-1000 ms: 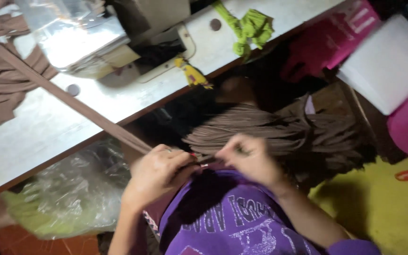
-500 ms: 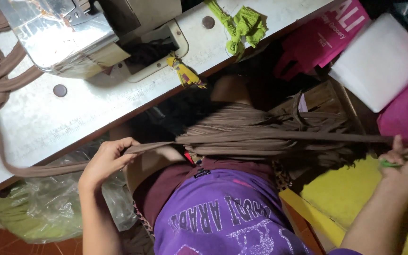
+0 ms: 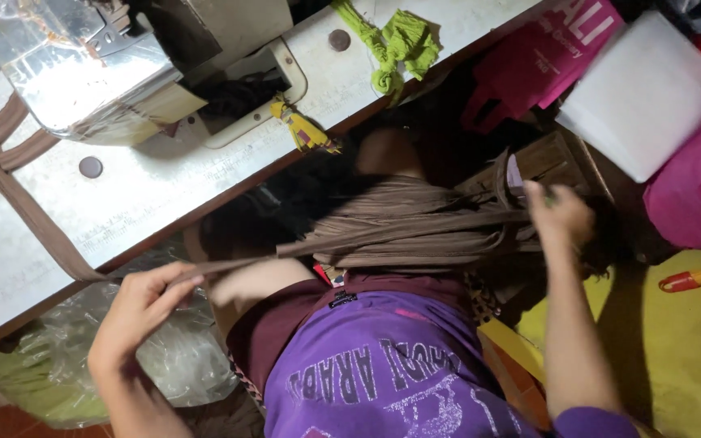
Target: Gathering and tying long strips of fabric into organized bundles at a sewing workstation.
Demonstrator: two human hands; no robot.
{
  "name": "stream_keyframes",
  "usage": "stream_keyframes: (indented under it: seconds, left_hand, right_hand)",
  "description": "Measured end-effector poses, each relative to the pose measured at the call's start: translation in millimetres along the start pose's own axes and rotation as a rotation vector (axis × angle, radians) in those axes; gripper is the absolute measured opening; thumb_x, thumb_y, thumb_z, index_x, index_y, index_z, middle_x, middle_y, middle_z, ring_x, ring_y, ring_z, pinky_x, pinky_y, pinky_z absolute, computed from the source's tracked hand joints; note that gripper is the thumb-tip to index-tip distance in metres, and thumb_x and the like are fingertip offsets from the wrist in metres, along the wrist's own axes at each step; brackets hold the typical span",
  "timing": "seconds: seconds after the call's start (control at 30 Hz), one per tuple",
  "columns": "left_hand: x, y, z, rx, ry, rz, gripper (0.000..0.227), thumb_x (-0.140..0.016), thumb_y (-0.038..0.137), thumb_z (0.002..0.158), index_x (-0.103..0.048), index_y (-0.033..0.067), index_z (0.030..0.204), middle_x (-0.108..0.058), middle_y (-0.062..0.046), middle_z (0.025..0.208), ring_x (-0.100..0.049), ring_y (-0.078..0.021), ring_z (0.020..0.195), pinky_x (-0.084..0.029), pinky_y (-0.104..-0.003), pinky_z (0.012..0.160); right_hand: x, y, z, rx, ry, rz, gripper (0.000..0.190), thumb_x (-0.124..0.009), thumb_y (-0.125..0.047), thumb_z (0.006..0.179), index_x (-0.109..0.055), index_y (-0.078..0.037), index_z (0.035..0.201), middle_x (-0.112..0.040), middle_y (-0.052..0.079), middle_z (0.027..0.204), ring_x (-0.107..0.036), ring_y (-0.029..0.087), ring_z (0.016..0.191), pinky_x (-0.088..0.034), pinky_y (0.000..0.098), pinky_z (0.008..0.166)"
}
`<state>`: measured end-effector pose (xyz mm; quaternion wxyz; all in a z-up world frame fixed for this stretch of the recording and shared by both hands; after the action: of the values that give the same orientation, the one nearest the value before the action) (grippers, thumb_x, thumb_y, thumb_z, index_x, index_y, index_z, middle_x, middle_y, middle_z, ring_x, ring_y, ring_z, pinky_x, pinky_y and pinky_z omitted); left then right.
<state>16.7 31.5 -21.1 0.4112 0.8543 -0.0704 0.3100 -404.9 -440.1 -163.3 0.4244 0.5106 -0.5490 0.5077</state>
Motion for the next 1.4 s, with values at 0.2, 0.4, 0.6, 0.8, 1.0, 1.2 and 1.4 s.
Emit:
stream_keyframes:
  seconds: [0.2, 0.4, 0.6, 0.8, 1.0, 1.2, 1.4]
  left_hand:
    - [-5.6, 25.7, -18.7, 0.122, -0.002, -0.084, 0.033, -0.071, 0.022, 0.078, -0.076, 0.0132, 0.110, -0.079, 0.004, 0.108, -0.074, -0.0068, 0.090, -0.056, -0.022, 0.080]
    - [-8.5, 22.4, -17.0, 0.119, -0.024, -0.006, 0.028, -0.066, 0.020, 0.083, -0.074, 0.0130, 0.109, -0.080, 0.006, 0.102, -0.072, -0.0061, 0.089, -0.052, -0.024, 0.079]
    - [-4.3, 37.7, -9.9, 0.164, -0.044, -0.090, 0.028, -0.079, 0.029, 0.072, -0.081, 0.0123, 0.095, -0.076, 0.007, 0.079, -0.055, -0.0035, 0.068, -0.043, -0.022, 0.064]
    - [-1.2, 43.8, -2.5, 0.074, -0.009, -0.038, 0.018, -0.071, 0.028, 0.083, -0.076, 0.0118, 0.077, -0.073, 0.006, 0.068, -0.048, -0.0062, 0.054, -0.039, -0.023, 0.056]
    - [-1.6, 43.6, -8.0, -0.083, 0.113, -0.009, 0.020, -0.064, 0.027, 0.090, -0.065, 0.0129, 0.076, -0.068, 0.008, 0.073, -0.053, -0.0037, 0.063, -0.039, -0.024, 0.057]
    - [-3.6, 54.6, -17.0, -0.154, 0.165, -0.141, 0.012, -0.067, 0.023, 0.088, -0.071, 0.0143, 0.080, -0.070, -0.005, 0.058, -0.061, -0.0166, 0.052, -0.052, -0.031, 0.056]
    - [-8.2, 72.3, -28.8, -0.237, 0.181, -0.114, 0.010, -0.068, 0.020, 0.086, -0.069, 0.0115, 0.080, -0.068, -0.009, 0.058, -0.063, -0.0250, 0.052, -0.053, -0.034, 0.056]
  right_hand:
    - [-5.7, -83.5, -3.8, -0.036, -0.475, -0.180, 0.077, -0.077, -0.056, 0.073, -0.058, -0.010, 0.131, -0.059, 0.028, 0.126, -0.049, 0.048, 0.122, -0.042, 0.0498, 0.099]
    - [-111.5, 46.2, 85.4, -0.122, -0.169, 0.258, 0.038, -0.087, -0.025, 0.066, -0.074, -0.016, 0.100, -0.073, 0.005, 0.092, -0.068, 0.019, 0.080, -0.051, 0.0303, 0.070]
    - [-27.7, 139.4, 34.2, -0.412, 0.086, 0.754, 0.039, -0.077, -0.012, 0.077, -0.053, -0.021, 0.106, -0.063, 0.000, 0.086, -0.058, 0.011, 0.065, -0.043, 0.0295, 0.047]
    - [-53.6, 229.6, 21.5, -0.363, 0.180, 0.280, 0.035, -0.089, -0.025, 0.074, -0.067, -0.006, 0.095, -0.072, 0.009, 0.097, -0.068, 0.022, 0.082, -0.051, 0.0358, 0.065]
    - [20.3, 75.3, -24.7, 0.123, 0.597, -0.085, 0.063, -0.093, -0.043, 0.089, -0.056, -0.007, 0.126, -0.068, 0.022, 0.106, -0.069, 0.044, 0.077, -0.050, 0.0531, 0.056]
    - [102.5, -154.3, -165.7, 0.681, 0.056, 0.205, 0.027, -0.071, -0.045, 0.085, -0.069, -0.022, 0.100, -0.067, 0.008, 0.071, -0.068, 0.037, 0.068, -0.052, 0.0436, 0.059]
    - [93.3, -227.5, -242.3, 1.297, -0.053, 0.221, 0.029, -0.070, -0.043, 0.079, -0.061, -0.016, 0.082, -0.065, 0.005, 0.068, -0.069, 0.026, 0.062, -0.053, 0.0384, 0.059]
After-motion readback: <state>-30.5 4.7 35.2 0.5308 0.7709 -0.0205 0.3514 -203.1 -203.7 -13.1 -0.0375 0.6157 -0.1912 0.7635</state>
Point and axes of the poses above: each hand's wrist, its own z-axis towards the middle knuckle, its own x-axis out of the back of the hand, y = z × x, the point moved 1 cm from there along z, towards the middle knuckle
